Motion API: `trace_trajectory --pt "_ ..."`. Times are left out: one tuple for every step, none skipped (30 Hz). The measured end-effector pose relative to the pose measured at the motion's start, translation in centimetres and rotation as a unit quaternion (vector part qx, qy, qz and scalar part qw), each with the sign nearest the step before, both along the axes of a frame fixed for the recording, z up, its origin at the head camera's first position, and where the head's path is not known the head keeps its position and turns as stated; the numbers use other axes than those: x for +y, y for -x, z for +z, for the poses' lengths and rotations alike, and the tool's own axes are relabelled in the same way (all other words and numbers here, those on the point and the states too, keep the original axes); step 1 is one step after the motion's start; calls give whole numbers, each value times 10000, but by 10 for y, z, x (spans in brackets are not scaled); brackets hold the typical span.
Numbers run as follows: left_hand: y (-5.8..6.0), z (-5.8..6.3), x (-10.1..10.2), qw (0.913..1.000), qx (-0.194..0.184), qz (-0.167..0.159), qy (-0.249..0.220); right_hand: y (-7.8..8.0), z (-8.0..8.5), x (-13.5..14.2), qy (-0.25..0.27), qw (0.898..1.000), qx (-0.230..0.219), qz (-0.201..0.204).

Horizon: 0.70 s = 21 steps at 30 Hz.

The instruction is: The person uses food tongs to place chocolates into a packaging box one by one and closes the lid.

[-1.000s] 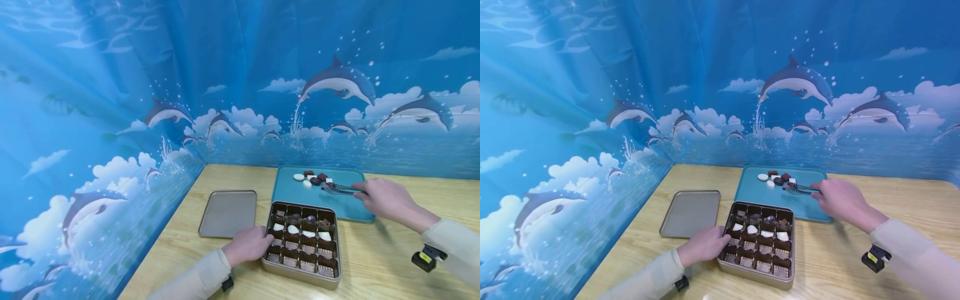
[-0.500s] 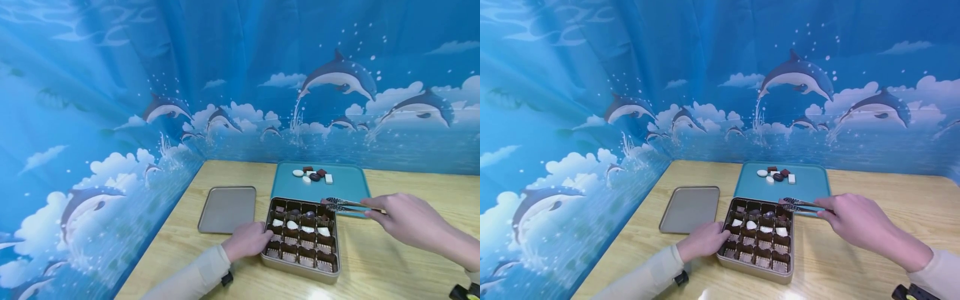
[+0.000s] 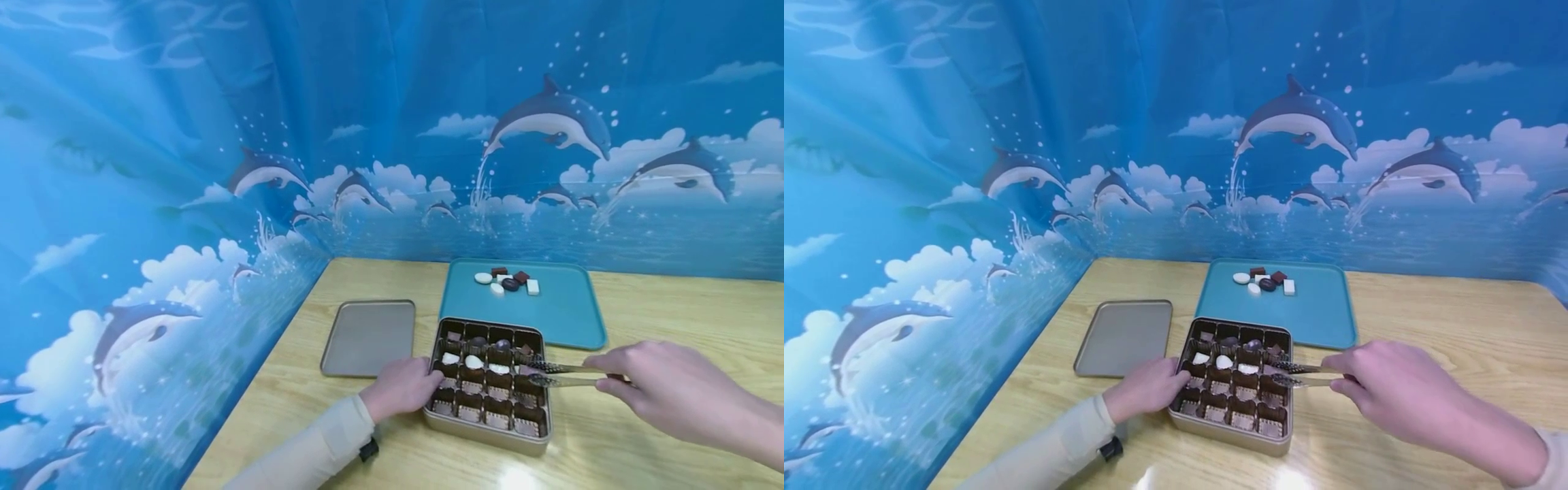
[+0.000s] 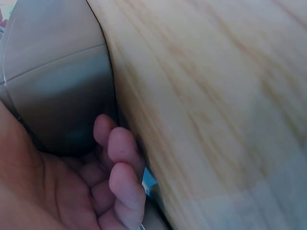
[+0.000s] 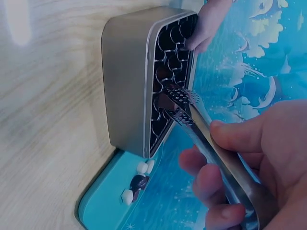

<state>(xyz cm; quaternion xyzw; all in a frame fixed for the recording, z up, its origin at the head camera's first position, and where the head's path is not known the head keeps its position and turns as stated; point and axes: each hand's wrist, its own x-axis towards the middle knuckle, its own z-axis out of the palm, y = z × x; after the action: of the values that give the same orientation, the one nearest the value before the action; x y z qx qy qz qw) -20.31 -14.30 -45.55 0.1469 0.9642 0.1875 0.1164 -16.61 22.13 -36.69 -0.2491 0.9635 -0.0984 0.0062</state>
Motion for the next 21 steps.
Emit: trace_trajectory --pt "0 0 0 10000 21 -6 18 -1 0 -1 3 10000 -45 7" --pt "0 1 0 10000 50 -12 37 -1 -1 -2 7 10000 -62 26" --pt "-1 1 0 10000 62 -13 47 -2 -1 -3 15 10000 -70 35" --pt "-1 2 0 10000 79 -17 58 -3 -1 -4 30 10000 -70 52" --pt "-1 2 0 9999 81 -15 66 -3 -1 -4 34 10000 -59 71" --pt "-2 2 0 9999 83 -11 73 -4 -2 -5 49 9999 -45 85" --pt "-2 1 0 9999 81 -1 69 -4 -2 -5 45 9999 -17 96" --pt "-2 1 1 9999 78 12 68 -4 -3 -6 44 9999 -6 101" --pt "-2 1 1 10000 61 27 62 -4 -3 -6 35 9999 -5 96" --pt "-2 0 0 10000 56 38 63 -3 -3 -6 25 10000 -20 84" --pt "-2 0 0 10000 46 49 63 -3 -3 -6 29 10000 -27 67" --pt "-2 -1 0 10000 42 59 54 -3 -3 -6 49 10000 -50 39" --pt "-2 -2 0 10000 40 67 48 -3 -4 -6 70 10000 -38 25" --pt "-2 -2 0 10000 39 68 40 -2 -4 -6 93 10000 -19 18" --pt "-2 -2 0 10000 37 69 29 -1 -4 -6 119 9999 7 12" --pt "-2 -2 0 10000 42 71 25 0 -4 -6 151 9999 51 7" --pt "-1 -2 0 10000 47 73 17 2 -4 -7 198 9997 122 15" --pt "-1 -2 0 10000 53 74 5 4 -4 -7 231 9995 200 31" --pt "-1 -2 0 10000 59 80 4 7 -4 -7 256 9992 288 45" --pt "-1 -2 0 9999 66 80 5 10 -4 -7 291 9990 342 42" --pt "-1 -2 0 9999 66 85 12 13 -3 -7 317 9987 404 39"
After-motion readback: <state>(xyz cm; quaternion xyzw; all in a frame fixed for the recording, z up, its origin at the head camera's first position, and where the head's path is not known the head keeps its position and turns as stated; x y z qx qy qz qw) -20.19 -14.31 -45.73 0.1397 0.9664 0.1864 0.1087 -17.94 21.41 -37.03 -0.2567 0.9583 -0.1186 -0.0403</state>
